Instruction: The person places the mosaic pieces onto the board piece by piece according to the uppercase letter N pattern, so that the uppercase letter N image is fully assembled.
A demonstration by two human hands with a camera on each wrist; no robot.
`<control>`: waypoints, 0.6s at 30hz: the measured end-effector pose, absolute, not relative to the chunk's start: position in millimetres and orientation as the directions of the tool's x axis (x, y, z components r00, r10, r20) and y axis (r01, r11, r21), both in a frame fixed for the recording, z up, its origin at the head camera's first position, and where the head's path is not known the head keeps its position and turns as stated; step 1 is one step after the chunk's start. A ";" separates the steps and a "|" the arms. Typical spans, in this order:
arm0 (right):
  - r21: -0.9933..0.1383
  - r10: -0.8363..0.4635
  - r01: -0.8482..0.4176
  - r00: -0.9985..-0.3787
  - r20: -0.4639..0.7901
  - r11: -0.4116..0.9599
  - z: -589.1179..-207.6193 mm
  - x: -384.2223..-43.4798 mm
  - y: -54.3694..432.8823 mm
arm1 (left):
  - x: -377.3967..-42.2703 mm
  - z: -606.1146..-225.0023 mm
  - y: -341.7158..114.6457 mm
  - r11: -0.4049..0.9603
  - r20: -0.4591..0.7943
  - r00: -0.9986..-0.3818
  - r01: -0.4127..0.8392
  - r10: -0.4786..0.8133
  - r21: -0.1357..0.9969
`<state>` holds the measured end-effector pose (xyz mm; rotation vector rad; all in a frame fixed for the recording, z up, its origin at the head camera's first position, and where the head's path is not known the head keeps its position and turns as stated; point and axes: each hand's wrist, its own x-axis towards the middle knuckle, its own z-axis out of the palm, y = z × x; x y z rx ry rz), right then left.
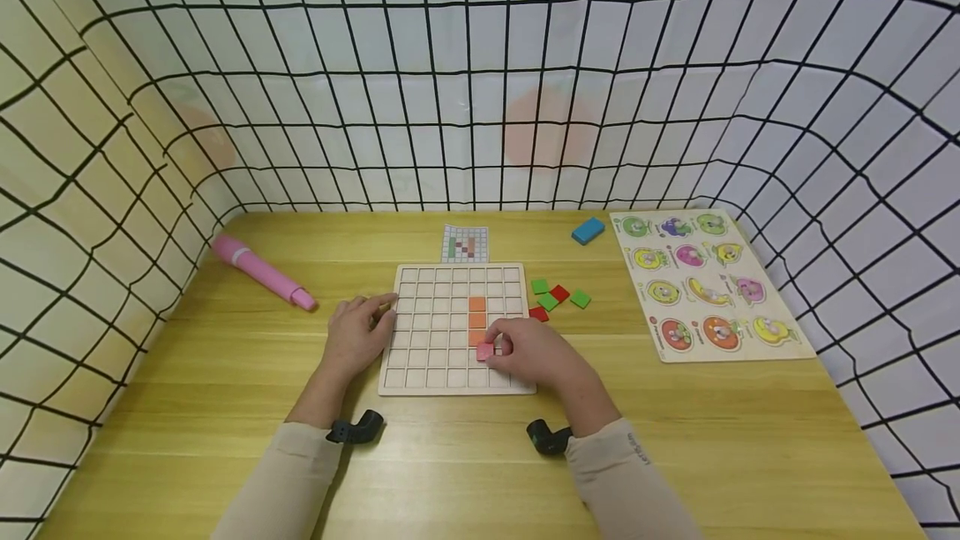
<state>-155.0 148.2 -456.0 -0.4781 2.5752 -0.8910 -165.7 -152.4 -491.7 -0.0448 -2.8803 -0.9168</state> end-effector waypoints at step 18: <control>-0.595 -0.472 -0.276 -0.858 -0.201 0.755 -455.3 -150.7 138.0 | -167.2 -494.9 -152.4 0.817 0.139 -0.990 0.075 -0.006 0.572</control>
